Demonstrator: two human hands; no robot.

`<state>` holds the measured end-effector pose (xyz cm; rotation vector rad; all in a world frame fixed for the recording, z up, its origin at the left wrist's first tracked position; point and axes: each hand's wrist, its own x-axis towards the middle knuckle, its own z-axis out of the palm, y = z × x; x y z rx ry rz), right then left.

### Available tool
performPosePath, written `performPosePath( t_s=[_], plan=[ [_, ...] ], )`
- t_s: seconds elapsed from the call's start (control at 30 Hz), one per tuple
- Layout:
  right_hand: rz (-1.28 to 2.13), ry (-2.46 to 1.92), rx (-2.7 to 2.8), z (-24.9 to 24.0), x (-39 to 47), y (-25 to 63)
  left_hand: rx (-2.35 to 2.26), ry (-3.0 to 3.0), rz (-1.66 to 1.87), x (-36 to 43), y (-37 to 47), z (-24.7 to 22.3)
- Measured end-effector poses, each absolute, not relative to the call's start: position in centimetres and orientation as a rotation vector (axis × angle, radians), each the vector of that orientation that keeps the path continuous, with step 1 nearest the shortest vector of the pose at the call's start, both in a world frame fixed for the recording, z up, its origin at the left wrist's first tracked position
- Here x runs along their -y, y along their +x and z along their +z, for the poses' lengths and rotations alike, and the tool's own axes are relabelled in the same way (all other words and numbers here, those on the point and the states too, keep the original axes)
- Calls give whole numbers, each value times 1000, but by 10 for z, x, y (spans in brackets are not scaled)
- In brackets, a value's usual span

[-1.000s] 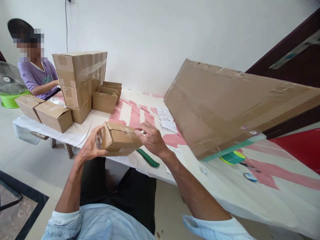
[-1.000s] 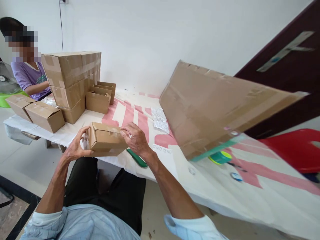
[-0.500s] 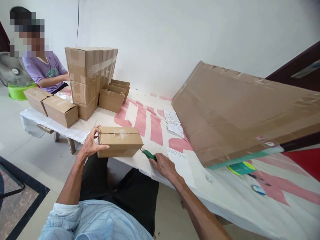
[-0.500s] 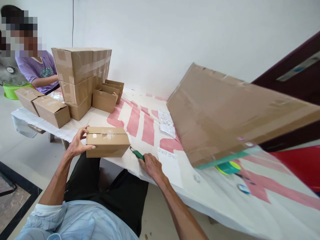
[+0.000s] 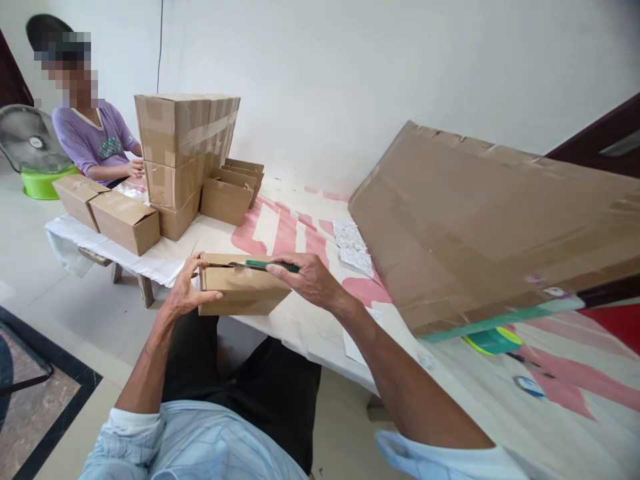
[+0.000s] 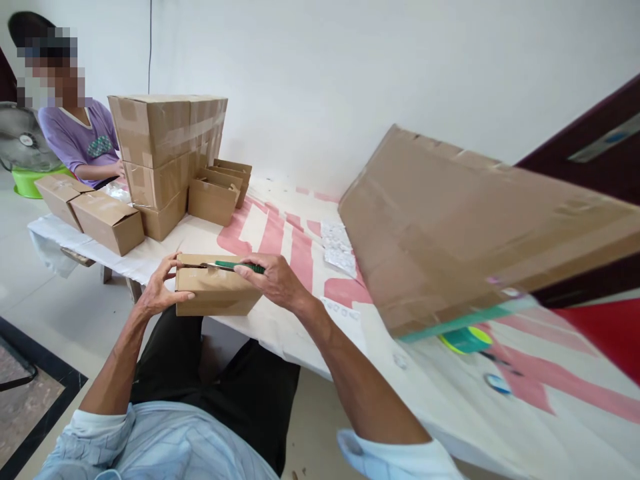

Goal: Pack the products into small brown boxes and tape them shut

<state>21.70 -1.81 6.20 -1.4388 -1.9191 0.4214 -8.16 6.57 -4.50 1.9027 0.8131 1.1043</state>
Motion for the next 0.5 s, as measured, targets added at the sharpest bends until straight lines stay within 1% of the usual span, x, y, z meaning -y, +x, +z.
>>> performPosePath(
  t_s=[0.23,0.4,0.5],
  plan=[
    [340,-1455,2197,90,-13,199,-808,1899,1079,-63,-82,-43],
    [201,-1529,2386,93,-32,192,-797,1901,1071,-62,-83,-42],
    [143,-1557,2361,90,-41,197,-798,1905,1074,-64,-83,-43]
  ],
)
